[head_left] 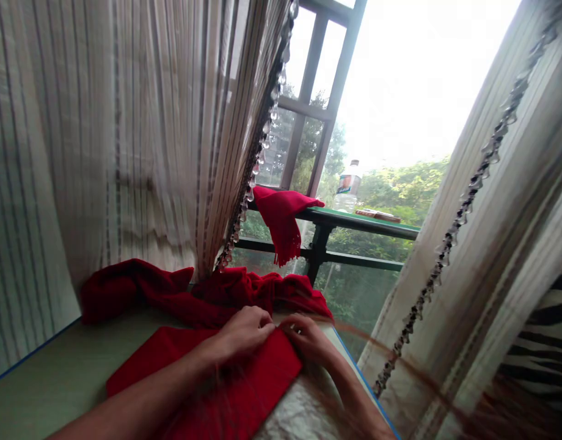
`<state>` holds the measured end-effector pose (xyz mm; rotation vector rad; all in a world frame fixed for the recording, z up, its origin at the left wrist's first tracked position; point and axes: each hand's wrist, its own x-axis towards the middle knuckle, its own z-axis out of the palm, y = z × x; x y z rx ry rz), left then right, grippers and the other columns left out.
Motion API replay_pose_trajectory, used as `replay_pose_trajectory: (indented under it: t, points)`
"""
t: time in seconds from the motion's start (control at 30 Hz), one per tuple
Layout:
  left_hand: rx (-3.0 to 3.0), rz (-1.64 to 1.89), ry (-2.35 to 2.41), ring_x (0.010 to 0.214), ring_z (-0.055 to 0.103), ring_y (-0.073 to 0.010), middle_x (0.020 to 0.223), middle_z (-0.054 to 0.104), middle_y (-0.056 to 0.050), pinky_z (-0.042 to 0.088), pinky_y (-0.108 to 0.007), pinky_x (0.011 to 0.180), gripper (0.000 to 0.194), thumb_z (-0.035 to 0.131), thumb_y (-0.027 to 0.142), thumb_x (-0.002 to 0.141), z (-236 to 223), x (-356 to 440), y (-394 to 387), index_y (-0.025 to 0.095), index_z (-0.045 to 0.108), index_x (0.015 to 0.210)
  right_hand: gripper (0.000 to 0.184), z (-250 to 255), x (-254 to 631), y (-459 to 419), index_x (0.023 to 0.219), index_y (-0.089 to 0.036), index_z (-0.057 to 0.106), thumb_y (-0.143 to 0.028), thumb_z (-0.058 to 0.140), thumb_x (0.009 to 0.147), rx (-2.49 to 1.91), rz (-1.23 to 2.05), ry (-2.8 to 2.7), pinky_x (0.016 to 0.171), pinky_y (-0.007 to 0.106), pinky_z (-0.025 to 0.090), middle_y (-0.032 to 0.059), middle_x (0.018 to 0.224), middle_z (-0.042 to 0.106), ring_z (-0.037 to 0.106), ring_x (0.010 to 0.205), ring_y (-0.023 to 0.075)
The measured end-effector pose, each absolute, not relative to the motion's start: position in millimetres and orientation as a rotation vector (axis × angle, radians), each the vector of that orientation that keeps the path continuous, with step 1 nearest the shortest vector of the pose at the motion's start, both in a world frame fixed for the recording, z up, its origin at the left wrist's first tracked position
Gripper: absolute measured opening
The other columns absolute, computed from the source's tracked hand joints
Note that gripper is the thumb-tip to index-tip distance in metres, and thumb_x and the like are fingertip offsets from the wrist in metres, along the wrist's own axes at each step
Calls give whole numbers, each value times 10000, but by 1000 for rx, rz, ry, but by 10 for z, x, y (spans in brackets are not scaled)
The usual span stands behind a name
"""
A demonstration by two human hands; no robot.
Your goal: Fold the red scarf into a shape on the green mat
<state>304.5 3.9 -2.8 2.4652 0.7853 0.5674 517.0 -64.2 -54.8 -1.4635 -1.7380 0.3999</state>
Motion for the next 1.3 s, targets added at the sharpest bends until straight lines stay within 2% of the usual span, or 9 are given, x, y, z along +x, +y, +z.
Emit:
replay_pose_trajectory:
  t: [0.13, 0.3, 0.6, 0.8, 1.2, 1.3]
  points:
    - [2440, 544, 916, 830, 710, -264, 877, 779, -115, 473, -294, 706, 274, 586, 299, 809, -177, 3353, 73, 160, 809, 890, 172, -539, 5204, -618, 894, -237, 746, -249, 584, 836, -1445, 392, -1775, 764, 301, 483, 25, 895, 719, 637, 842, 203]
    - [2418, 498, 1018, 826, 710, -277, 829, 769, -111, 455, -293, 675, 273, 626, 374, 773, -190, 3412, 112, 167, 799, 819, 136, -521, 5212, -578, 847, -220, 699, -181, 571, 819, -1435, 399, -1808, 771, 268, 467, -4, 861, 695, 612, 830, 175]
    - [2382, 432, 1046, 743, 692, -263, 676, 713, -91, 364, -285, 566, 365, 613, 457, 794, -145, 3465, 122, 143, 770, 697, 96, -653, 5223, -484, 858, -219, 633, -184, 545, 848, -1456, 312, -1797, 679, 243, 407, -17, 829, 620, 542, 770, 153]
    - [2330, 387, 1030, 722, 673, -247, 695, 722, -72, 370, -277, 553, 376, 631, 475, 780, -165, 3471, 198, 132, 783, 758, 89, -657, 5215, -486, 862, -240, 626, -215, 540, 869, -1448, 277, -1782, 659, 239, 405, -21, 825, 622, 544, 759, 154]
    - [2376, 401, 1003, 793, 695, -251, 740, 741, -77, 411, -276, 610, 249, 632, 348, 781, -216, 3476, 212, 138, 765, 767, 108, -625, 5210, -478, 807, -219, 676, -193, 572, 822, -1482, 256, -1763, 721, 263, 438, -4, 824, 689, 607, 788, 172]
    - [2394, 436, 969, 853, 696, -261, 834, 759, -92, 437, -284, 663, 239, 646, 328, 775, -235, 3468, 213, 134, 769, 842, 108, -610, 5192, -498, 797, -212, 681, -207, 577, 824, -1491, 250, -1771, 707, 261, 431, -1, 807, 692, 602, 770, 170]
